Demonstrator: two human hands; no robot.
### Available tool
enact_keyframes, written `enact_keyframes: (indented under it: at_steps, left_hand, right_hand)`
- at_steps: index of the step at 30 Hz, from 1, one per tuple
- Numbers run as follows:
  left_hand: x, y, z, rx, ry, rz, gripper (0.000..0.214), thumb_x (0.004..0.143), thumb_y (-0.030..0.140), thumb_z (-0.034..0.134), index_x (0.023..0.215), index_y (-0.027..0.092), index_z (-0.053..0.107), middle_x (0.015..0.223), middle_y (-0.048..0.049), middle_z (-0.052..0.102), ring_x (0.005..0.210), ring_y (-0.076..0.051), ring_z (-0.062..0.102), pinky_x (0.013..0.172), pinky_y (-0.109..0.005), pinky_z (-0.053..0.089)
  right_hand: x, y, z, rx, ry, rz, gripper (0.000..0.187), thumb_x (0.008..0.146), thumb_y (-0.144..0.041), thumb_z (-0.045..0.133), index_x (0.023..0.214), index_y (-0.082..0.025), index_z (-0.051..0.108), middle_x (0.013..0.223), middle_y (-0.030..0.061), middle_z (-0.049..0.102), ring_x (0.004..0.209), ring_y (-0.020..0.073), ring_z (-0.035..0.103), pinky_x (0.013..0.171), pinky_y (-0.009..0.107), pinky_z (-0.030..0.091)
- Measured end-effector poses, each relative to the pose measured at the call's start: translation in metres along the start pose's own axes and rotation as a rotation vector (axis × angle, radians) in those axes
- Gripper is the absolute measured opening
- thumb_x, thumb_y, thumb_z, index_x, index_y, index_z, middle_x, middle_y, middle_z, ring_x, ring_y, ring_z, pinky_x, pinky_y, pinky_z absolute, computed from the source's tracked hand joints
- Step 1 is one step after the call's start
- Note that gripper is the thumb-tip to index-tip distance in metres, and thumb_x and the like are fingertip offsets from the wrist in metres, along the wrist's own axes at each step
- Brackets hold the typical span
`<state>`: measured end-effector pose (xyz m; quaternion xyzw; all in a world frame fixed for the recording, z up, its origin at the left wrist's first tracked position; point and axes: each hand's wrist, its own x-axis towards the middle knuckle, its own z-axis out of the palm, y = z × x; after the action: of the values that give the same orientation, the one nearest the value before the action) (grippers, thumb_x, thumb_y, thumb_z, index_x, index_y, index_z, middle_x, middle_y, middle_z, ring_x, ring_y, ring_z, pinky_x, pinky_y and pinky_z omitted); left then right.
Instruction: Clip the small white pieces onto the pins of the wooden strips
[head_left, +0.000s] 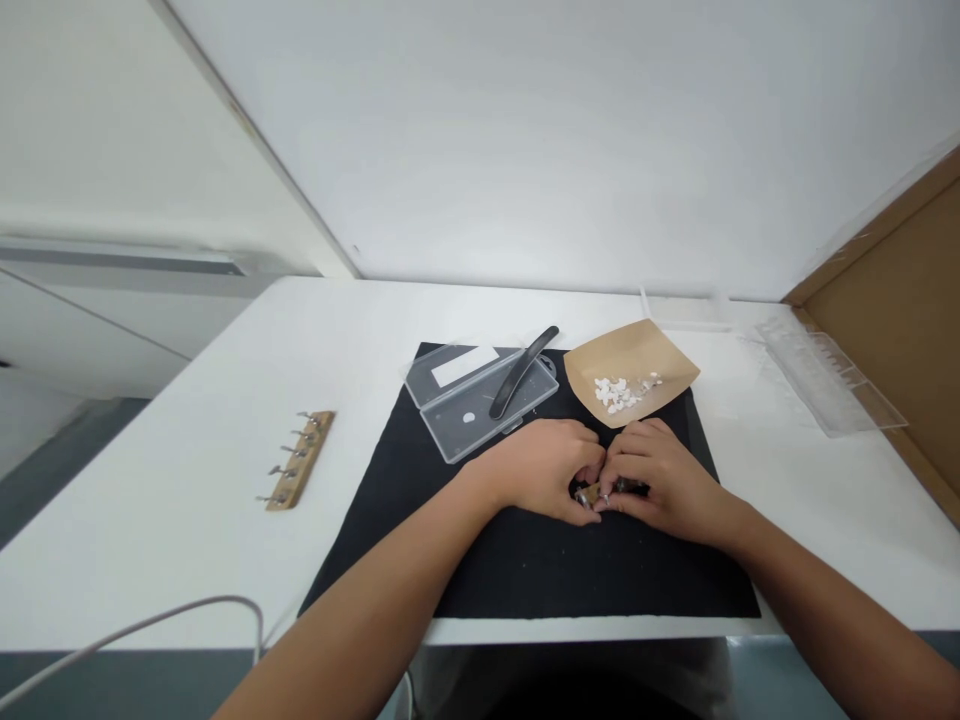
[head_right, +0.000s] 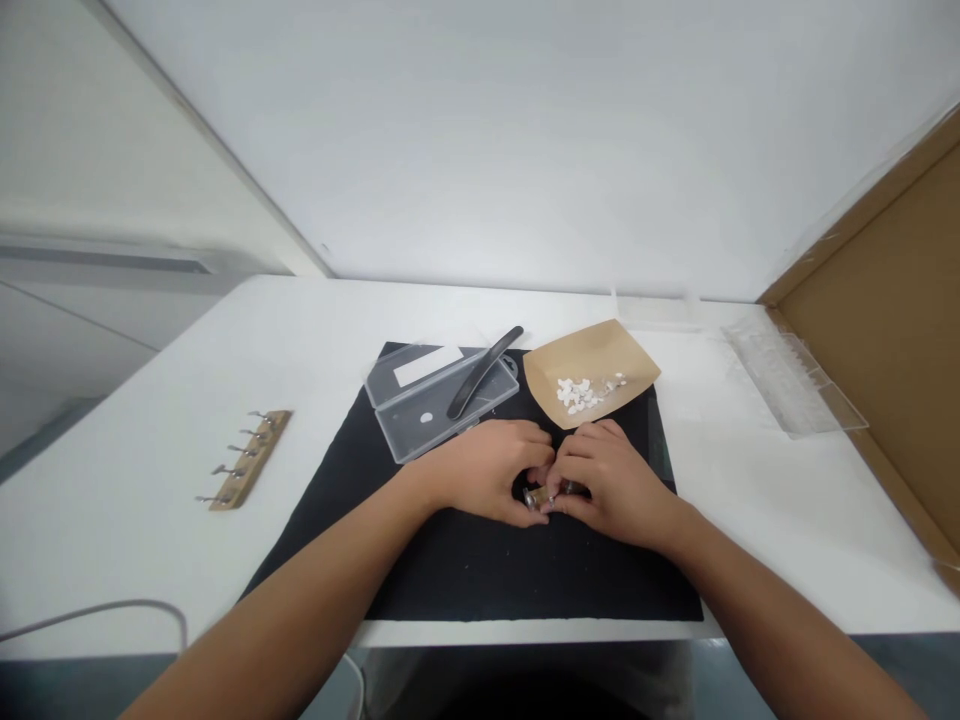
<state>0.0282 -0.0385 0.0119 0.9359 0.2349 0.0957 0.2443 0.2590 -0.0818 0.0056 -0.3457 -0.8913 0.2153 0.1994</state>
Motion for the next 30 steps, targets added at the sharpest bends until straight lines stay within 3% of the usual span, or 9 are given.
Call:
enact_keyframes:
  at_steps: [16, 30]
  left_hand:
    - [0.0, -0.002, 0.001, -0.013, -0.019, 0.015, 0.036, 0.074, 0.044, 0.092, 0.081, 0.019, 0.066, 0.085, -0.0006, 0.069, 0.084, -0.02, 0.067, 0.074, -0.03, 0.049]
    - [0.001, 0.0, -0.001, -0.009, -0.054, -0.008, 0.034, 0.076, 0.043, 0.092, 0.078, 0.018, 0.068, 0.083, -0.0008, 0.07, 0.08, -0.019, 0.068, 0.069, -0.028, 0.045]
  right_hand:
    - [0.0, -0.003, -0.006, 0.037, -0.06, 0.103, 0.019, 0.088, -0.031, 0.088, 0.095, -0.025, 0.071, 0.096, 0.0007, 0.074, 0.096, 0.0221, 0.064, 0.085, 0.038, 0.042]
    - [-0.001, -0.006, -0.002, 0.025, -0.013, 0.153, 0.011, 0.09, -0.026, 0.082, 0.094, -0.025, 0.072, 0.096, 0.0011, 0.072, 0.094, 0.0215, 0.064, 0.085, 0.038, 0.039]
